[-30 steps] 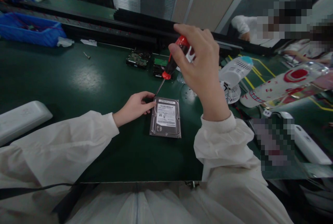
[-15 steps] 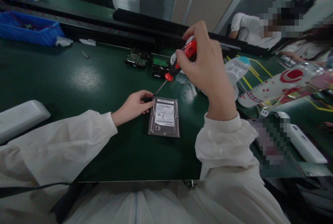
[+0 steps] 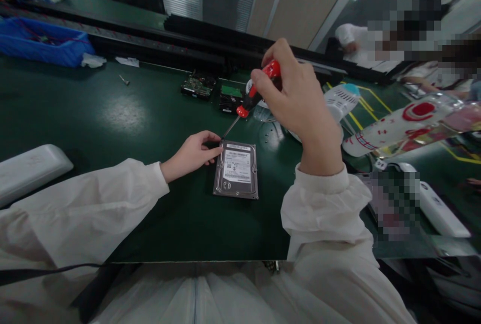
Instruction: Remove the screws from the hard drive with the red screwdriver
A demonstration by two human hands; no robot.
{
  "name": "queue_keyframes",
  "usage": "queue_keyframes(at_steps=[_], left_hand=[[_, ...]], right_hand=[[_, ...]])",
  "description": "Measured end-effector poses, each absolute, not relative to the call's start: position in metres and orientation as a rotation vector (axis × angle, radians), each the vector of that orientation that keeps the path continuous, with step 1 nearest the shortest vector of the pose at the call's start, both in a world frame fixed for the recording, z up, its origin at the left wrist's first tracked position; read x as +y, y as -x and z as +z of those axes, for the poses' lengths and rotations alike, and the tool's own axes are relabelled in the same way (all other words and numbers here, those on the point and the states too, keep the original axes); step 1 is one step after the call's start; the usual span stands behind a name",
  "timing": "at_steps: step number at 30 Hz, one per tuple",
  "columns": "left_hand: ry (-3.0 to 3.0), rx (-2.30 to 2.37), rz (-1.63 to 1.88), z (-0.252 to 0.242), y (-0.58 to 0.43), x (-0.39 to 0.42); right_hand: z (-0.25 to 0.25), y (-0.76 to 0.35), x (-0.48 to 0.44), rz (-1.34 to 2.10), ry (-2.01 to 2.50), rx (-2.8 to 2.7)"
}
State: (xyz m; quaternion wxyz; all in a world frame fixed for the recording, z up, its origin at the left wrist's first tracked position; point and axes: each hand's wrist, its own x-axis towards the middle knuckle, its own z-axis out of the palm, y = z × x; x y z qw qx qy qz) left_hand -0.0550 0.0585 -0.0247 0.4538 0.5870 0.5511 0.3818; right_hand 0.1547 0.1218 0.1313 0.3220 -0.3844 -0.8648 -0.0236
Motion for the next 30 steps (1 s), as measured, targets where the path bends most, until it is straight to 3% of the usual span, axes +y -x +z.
queue_keyframes(at_steps=[30], left_hand=[[-1.442, 1.346, 0.952, -0.0238, 0.0548, 0.0583]], right_hand=[[0.1353, -0.154, 0.1144, -0.077, 0.938, -2.298]])
